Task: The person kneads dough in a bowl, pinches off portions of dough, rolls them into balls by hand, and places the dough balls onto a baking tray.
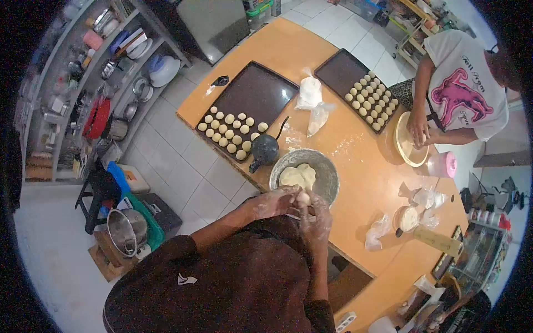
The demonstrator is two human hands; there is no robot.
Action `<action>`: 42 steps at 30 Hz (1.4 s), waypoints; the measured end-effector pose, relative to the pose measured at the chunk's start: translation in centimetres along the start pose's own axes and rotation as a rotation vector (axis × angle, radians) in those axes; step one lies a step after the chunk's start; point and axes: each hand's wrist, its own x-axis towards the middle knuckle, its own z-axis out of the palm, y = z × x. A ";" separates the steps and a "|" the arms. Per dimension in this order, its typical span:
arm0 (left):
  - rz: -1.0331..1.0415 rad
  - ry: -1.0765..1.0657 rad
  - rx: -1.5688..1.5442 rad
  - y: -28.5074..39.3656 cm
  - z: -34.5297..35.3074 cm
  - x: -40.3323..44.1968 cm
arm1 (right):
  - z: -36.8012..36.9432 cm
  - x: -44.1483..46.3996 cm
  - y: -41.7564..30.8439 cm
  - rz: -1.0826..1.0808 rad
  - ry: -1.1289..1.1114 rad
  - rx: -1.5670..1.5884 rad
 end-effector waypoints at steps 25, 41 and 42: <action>-0.077 0.136 0.350 -0.2 0.5 1.7 | -1.5 0.0 3.7 -0.064 0.065 -0.283; -0.095 0.017 0.114 -0.8 -2.6 1.2 | -2.2 0.5 3.9 -0.002 -0.071 -0.136; -0.107 0.047 0.168 -0.9 -2.5 0.9 | -2.4 0.3 3.9 -0.013 -0.074 -0.188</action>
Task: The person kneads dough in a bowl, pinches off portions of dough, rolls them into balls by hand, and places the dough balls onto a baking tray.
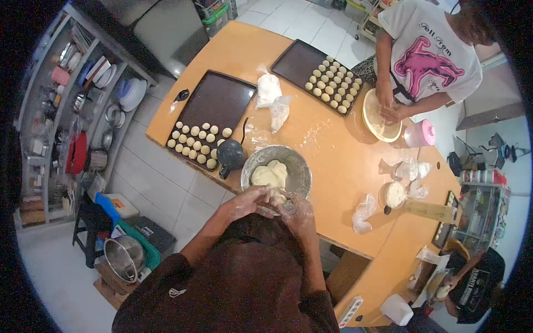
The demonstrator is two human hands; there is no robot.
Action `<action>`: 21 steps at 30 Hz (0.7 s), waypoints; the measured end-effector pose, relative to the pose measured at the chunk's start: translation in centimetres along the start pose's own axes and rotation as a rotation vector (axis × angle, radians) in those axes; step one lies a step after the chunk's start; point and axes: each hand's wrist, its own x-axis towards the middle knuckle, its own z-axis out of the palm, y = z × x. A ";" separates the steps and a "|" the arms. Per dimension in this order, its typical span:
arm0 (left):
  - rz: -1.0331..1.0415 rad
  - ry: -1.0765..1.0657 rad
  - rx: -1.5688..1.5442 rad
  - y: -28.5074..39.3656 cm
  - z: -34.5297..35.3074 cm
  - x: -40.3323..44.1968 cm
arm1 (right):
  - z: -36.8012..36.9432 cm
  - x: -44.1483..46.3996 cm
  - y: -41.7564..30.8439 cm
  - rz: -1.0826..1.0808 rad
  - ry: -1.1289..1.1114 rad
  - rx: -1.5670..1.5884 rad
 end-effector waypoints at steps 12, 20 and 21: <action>0.132 0.203 0.342 0.0 2.1 1.6 | 0.5 0.1 -1.6 -0.075 0.039 0.104; -0.024 0.091 0.469 1.5 3.2 0.1 | 1.3 -0.8 2.2 -0.025 -0.011 0.011; -0.021 0.089 0.530 1.7 3.4 -0.1 | 1.3 -0.9 2.1 -0.065 0.029 0.012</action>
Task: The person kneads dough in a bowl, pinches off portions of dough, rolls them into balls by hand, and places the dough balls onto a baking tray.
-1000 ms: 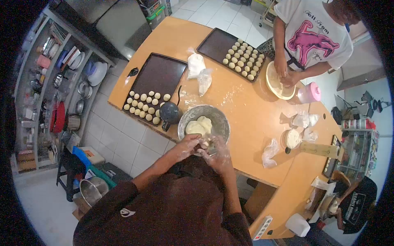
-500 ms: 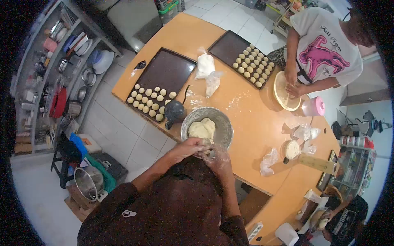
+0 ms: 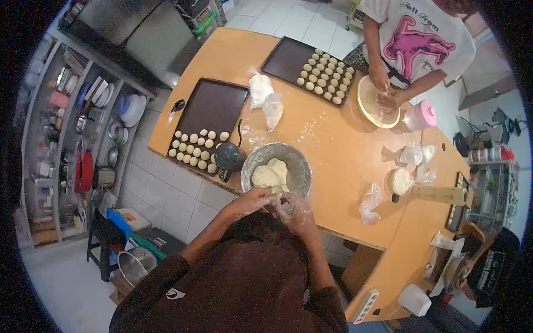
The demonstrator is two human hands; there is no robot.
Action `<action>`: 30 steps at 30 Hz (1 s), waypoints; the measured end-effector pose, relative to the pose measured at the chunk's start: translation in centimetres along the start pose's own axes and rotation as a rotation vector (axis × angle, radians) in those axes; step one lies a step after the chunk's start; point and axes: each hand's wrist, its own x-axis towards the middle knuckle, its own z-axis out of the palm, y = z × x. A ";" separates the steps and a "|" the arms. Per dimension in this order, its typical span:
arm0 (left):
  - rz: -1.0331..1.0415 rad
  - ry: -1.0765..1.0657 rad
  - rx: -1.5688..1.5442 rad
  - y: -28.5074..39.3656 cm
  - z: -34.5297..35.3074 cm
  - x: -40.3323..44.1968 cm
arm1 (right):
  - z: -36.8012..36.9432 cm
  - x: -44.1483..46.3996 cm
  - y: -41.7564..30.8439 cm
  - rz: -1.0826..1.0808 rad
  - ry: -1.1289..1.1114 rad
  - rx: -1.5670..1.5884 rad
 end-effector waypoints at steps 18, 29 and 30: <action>0.198 0.150 -0.408 -1.6 0.8 0.4 | -0.1 1.4 -2.4 0.055 0.196 0.418; 0.084 0.156 -0.445 0.7 0.3 -0.2 | -0.3 1.3 -2.0 -0.092 0.179 0.194; 0.025 0.113 -0.481 1.3 0.3 -0.2 | 0.0 1.3 -1.5 -0.107 0.216 0.170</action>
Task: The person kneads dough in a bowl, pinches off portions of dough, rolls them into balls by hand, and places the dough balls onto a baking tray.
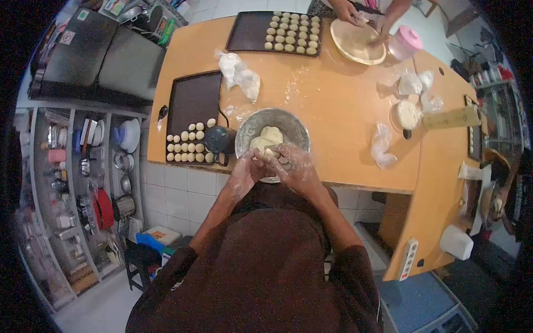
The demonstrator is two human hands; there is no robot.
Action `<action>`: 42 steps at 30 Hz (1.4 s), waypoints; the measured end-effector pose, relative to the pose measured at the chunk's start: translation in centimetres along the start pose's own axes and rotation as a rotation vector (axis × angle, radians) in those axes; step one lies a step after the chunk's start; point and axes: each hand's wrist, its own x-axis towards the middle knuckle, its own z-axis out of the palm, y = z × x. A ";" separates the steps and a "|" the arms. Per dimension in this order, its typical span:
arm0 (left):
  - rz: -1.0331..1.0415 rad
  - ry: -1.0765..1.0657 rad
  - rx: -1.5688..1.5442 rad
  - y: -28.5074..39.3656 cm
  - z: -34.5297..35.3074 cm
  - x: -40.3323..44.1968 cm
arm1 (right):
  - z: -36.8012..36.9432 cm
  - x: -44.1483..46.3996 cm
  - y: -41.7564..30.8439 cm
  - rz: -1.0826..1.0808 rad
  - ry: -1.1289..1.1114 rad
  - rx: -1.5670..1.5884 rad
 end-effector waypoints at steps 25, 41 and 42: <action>-0.018 -0.058 -0.188 -0.6 -0.5 -0.1 | -0.7 -0.2 -0.4 0.016 -0.057 0.012; 0.100 -0.101 0.219 -1.9 -0.7 -0.1 | -0.2 -1.8 1.0 0.267 0.170 0.168; 0.084 -0.098 0.247 -1.9 -0.6 0.1 | -0.3 -1.7 0.8 0.193 0.177 0.017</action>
